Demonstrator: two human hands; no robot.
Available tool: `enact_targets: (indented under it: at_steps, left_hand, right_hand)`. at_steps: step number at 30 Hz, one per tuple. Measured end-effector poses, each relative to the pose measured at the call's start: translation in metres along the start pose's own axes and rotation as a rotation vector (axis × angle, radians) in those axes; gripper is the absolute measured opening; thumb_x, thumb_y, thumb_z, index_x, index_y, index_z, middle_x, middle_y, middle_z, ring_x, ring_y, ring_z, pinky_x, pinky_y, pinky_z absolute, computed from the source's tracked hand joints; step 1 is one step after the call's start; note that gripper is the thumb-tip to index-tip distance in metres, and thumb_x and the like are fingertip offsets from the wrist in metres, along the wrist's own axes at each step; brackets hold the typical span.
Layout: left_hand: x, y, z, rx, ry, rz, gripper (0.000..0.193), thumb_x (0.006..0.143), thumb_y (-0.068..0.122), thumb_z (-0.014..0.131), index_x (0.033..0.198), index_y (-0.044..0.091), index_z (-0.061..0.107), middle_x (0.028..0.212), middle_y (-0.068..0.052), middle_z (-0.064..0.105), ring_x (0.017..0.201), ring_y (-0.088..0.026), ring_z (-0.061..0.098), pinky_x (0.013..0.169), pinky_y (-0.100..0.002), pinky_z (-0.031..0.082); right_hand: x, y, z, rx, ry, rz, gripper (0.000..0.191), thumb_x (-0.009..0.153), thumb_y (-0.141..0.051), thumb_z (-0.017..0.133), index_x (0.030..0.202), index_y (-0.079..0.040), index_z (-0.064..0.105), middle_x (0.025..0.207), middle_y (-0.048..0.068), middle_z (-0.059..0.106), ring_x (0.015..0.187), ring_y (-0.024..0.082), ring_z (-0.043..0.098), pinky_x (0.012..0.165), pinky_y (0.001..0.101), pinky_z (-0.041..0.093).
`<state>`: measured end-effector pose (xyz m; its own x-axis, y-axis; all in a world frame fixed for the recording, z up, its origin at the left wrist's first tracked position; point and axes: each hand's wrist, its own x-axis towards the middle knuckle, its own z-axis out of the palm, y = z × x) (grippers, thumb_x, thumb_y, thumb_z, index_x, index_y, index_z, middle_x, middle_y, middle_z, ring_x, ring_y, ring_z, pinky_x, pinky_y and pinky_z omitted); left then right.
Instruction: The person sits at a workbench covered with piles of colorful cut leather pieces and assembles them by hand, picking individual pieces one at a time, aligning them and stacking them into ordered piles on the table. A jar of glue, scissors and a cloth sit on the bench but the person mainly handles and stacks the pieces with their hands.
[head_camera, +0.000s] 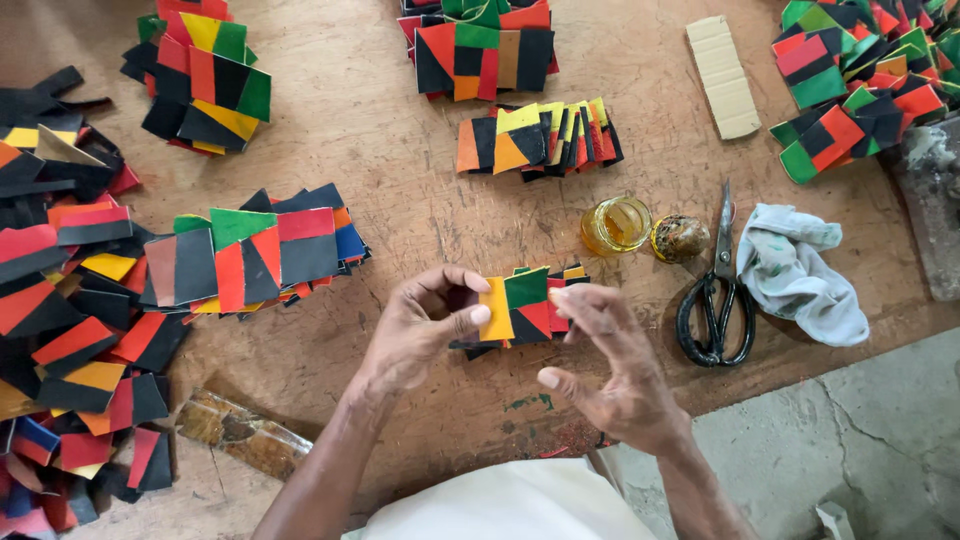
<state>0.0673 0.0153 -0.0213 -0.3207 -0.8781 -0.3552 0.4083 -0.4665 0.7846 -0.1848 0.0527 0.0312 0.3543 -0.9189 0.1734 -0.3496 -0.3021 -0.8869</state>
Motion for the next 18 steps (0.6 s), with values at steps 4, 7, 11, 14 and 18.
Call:
enact_targets:
  at_steps: [4, 7, 11, 14, 18]
  left_hand:
    - [-0.002, 0.008, 0.011, -0.093, -0.108, 0.011, 0.031, 0.084, 0.001, 0.081, 0.112, 0.002, 0.067, 0.108, -0.005, 0.070, 0.097, -0.012, 0.068, 0.084, -0.028, 0.060]
    - [-0.003, 0.013, 0.021, -0.108, -0.159, 0.030, 0.032, 0.085, 0.000, 0.082, 0.113, 0.001, 0.066, 0.108, -0.006, 0.070, 0.097, -0.013, 0.068, 0.085, -0.029, 0.060]
    - [-0.001, 0.018, 0.028, -0.135, -0.205, 0.068, 0.033, 0.086, -0.001, 0.081, 0.116, 0.000, 0.066, 0.109, -0.007, 0.070, 0.099, -0.013, 0.068, 0.089, -0.029, 0.060]
    - [0.001, 0.021, 0.029, -0.219, -0.144, 0.057, 0.034, 0.084, 0.000, 0.080, 0.114, 0.000, 0.066, 0.106, -0.009, 0.070, 0.096, -0.016, 0.069, 0.085, -0.033, 0.062]
    - [0.001, 0.023, 0.031, -0.156, -0.175, 0.078, 0.033, 0.085, 0.000, 0.081, 0.115, 0.000, 0.065, 0.106, -0.007, 0.069, 0.096, -0.012, 0.067, 0.085, -0.029, 0.060]
  right_hand:
    - [0.003, -0.001, 0.008, -0.028, -0.060, -0.074, 0.087, 0.086, -0.032, 0.081, 0.160, -0.019, 0.036, 0.146, 0.010, 0.047, 0.135, 0.025, 0.048, 0.111, 0.0440, 0.049]
    - [0.008, 0.000, 0.009, -0.050, -0.073, -0.107, 0.089, 0.084, -0.030, 0.082, 0.160, -0.021, 0.036, 0.147, 0.012, 0.047, 0.141, 0.030, 0.044, 0.117, 0.0473, 0.042]
    - [0.010, -0.002, 0.010, -0.055, -0.072, -0.129, 0.089, 0.085, -0.027, 0.083, 0.160, -0.023, 0.036, 0.147, 0.010, 0.048, 0.134, 0.026, 0.049, 0.111, 0.0428, 0.047]
    - [0.005, -0.008, 0.010, -0.100, -0.030, -0.105, 0.080, 0.086, -0.024, 0.084, 0.155, -0.029, 0.045, 0.144, 0.008, 0.051, 0.125, 0.021, 0.054, 0.101, 0.0359, 0.056]
    - [0.008, -0.008, 0.006, -0.087, 0.026, -0.147, 0.076, 0.089, -0.024, 0.081, 0.155, -0.022, 0.043, 0.145, 0.011, 0.044, 0.129, 0.024, 0.048, 0.103, 0.0361, 0.053]
